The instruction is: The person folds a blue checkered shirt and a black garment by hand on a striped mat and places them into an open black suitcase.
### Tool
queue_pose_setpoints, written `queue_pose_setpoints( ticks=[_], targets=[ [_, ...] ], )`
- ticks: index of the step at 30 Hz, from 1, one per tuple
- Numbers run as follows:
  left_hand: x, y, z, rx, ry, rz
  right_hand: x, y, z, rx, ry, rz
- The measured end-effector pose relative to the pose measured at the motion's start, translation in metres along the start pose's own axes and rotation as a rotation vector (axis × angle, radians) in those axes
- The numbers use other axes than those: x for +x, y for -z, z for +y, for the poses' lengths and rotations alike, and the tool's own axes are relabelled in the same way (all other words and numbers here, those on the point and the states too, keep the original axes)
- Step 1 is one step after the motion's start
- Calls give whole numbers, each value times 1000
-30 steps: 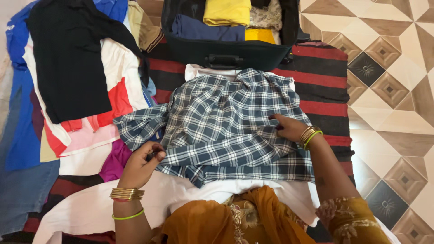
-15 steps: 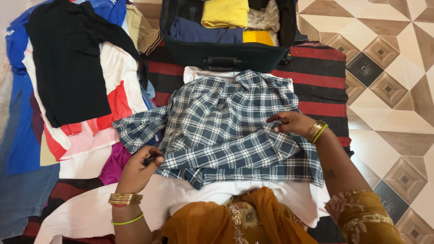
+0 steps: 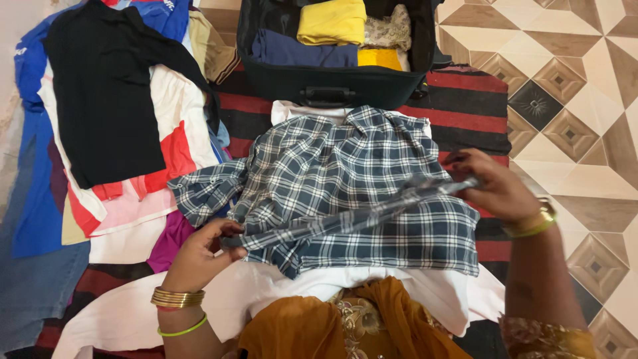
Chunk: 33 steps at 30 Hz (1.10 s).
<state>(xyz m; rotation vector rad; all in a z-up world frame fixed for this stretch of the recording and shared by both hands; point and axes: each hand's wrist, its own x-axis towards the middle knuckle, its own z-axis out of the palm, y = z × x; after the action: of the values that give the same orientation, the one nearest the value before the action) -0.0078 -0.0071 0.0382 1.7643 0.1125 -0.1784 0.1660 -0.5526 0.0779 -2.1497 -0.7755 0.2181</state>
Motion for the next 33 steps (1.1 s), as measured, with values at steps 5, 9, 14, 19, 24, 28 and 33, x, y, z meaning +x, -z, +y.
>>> queue_pose_setpoints(
  ticks=[5, 9, 14, 19, 24, 28, 33],
  targets=[
    [1, -5, 19, 398, -9, 4, -30, 11, -27, 577, -1, 105],
    [-2, -4, 11, 53, -135, -66, -53, 9, -19, 209, -68, 237],
    [-7, 9, -8, 70, 114, -90, -78, 5, -15, 529, -165, 193],
    [34, 7, -22, -16, 26, -6, -32, -30, 15, 574, -455, 223],
    [68, -12, -15, 334, 77, 121, 20, -78, 86, 327, -720, 114],
    [68, -20, -7, 442, 189, 154, 20, -95, 135, 66, -624, 94],
    [63, -35, 6, 743, -308, 429, 34, -92, 156, 9, -655, 195]
  ],
)
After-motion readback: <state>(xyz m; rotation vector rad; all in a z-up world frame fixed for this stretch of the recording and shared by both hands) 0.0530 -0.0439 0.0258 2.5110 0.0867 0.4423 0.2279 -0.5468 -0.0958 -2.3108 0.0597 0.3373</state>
